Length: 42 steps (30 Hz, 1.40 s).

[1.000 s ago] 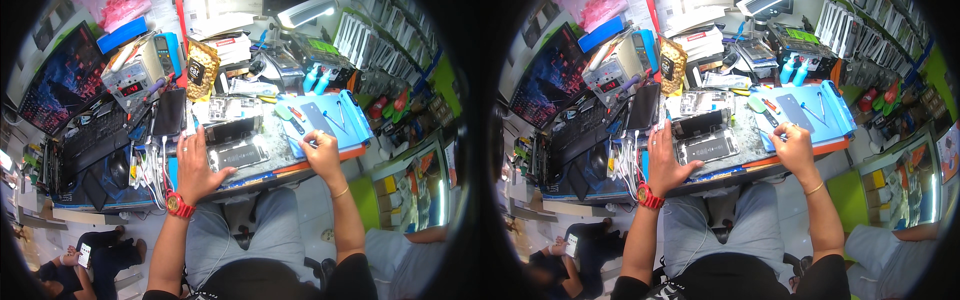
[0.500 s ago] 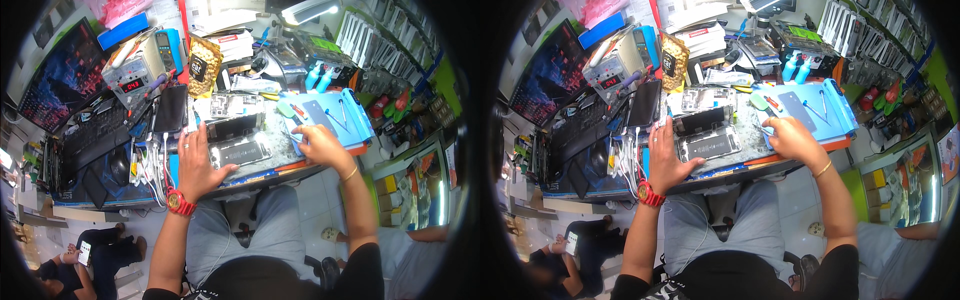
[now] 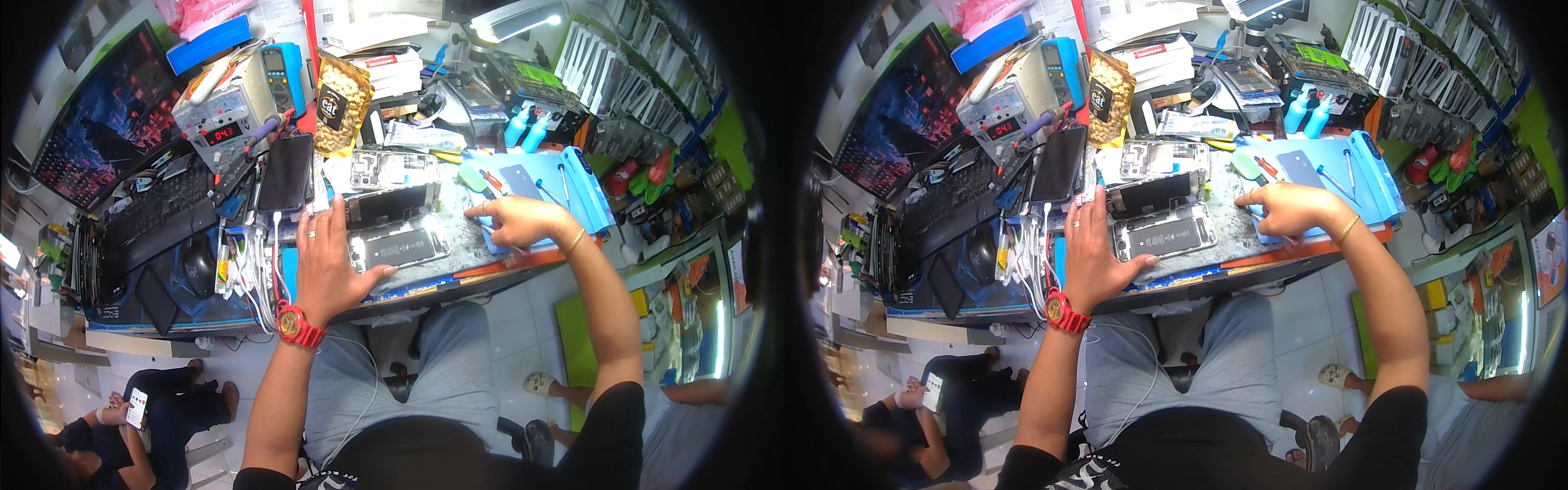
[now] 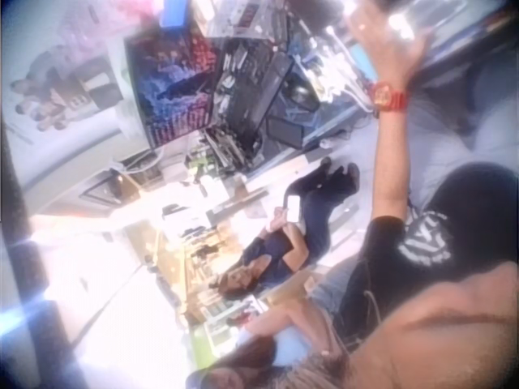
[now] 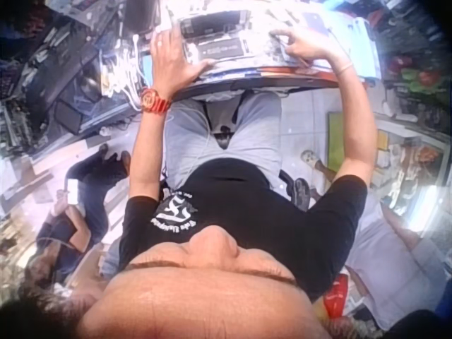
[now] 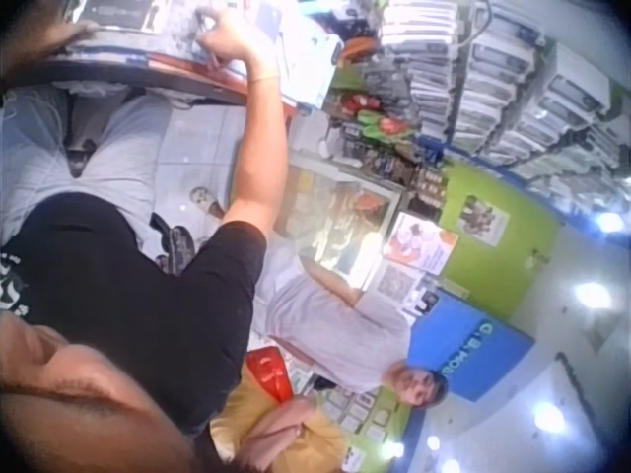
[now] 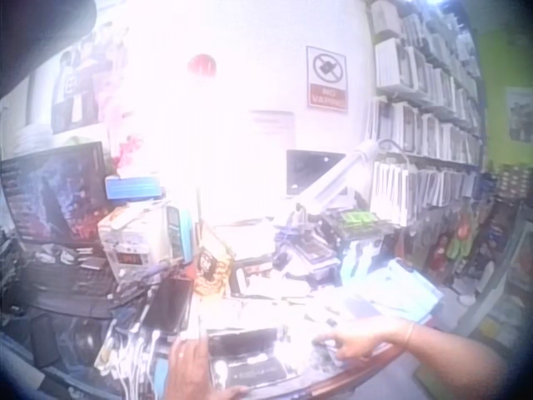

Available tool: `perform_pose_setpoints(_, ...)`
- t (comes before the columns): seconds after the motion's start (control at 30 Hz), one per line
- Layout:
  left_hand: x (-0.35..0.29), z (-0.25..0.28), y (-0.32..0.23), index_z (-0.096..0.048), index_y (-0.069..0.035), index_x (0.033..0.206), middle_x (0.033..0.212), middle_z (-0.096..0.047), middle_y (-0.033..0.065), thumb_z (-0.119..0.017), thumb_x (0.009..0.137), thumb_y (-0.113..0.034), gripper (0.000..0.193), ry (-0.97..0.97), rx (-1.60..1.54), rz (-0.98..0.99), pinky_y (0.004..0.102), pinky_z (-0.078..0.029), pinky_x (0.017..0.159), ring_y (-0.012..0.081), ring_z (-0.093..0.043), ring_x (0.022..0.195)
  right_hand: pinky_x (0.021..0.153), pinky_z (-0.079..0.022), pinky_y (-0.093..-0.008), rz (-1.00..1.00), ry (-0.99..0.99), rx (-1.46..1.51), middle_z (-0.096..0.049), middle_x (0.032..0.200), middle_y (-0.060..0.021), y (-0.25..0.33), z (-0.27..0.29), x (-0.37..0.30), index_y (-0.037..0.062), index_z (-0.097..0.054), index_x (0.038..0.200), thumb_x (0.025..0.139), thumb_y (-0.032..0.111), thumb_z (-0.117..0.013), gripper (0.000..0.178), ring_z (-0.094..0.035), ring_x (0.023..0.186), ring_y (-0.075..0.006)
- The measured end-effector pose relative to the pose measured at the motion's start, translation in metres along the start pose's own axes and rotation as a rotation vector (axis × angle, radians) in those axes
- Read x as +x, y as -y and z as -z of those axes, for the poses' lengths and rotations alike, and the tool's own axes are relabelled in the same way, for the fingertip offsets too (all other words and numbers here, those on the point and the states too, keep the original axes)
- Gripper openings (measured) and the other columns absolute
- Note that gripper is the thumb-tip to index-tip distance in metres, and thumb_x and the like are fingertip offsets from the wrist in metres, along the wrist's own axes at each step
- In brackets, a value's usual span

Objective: The person uses a screwdriver to remove screws from the internal chassis of a mobile phone and then lifts the internal component out of the phone body.

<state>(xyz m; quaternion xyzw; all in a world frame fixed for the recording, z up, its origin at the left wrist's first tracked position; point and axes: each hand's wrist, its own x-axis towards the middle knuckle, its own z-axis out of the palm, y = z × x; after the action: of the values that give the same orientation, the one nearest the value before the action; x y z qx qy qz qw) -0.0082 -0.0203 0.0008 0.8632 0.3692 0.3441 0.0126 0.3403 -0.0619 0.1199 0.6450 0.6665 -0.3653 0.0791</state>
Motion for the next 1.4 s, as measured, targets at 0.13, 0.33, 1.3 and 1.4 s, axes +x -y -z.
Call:
perform_pose_setpoints(0.13,0.001,-0.001,0.0,-0.025,0.012,0.169,0.139,-0.06,0.027,-0.091,0.072,-0.072,0.144,-0.002,-0.005,-0.001,0.0607,-0.028,0.131,0.0439,-0.057,0.136,0.072,-0.062,-0.0421,0.006,-0.123,-0.011,-0.078,0.094,-0.0199,-0.016,-0.007,-0.013,-0.0012,-0.058,0.153,0.089,0.004,-0.062,0.064,-0.076,0.071,-0.0284)
perform_pose_setpoints(0.33,0.001,0.002,-0.002,-0.031,0.015,0.166,0.137,-0.061,0.0249,-0.093,0.072,-0.065,0.138,-0.009,-0.017,0.003,0.0611,-0.027,0.13,0.0396,-0.059,0.135,0.084,-0.058,-0.0462,0.245,-0.534,-0.103,-0.072,0.096,-0.0186,-0.015,-0.033,-0.059,-0.0034,-0.073,0.115,0.095,0.002,-0.071,0.021,-0.072,0.092,-0.0389)
perform_pose_setpoints(1.3,0.001,0.002,-0.002,-0.028,0.012,0.168,0.146,-0.058,0.029,-0.093,0.069,-0.07,0.144,0.036,-0.017,0.04,0.0602,-0.028,0.131,0.0438,-0.056,0.138,0.074,-0.058,-0.0468,0.557,-1.125,0.333,-0.073,0.092,-0.0174,0.075,-0.098,0.068,-0.0027,-0.052,0.148,0.101,0.001,-0.073,0.052,-0.075,0.082,-0.0394)
perform_pose_setpoints(1.4,0.001,0.002,-0.001,-0.028,0.012,0.168,0.145,-0.058,0.0287,-0.093,0.068,-0.07,0.144,0.037,-0.01,0.039,0.0602,-0.028,0.131,0.0435,-0.056,0.138,0.074,-0.058,-0.0471,0.575,-1.136,0.329,-0.074,0.093,-0.0178,0.075,-0.098,0.07,-0.0028,-0.053,0.148,0.101,0.001,-0.073,0.052,-0.075,0.082,-0.0396)
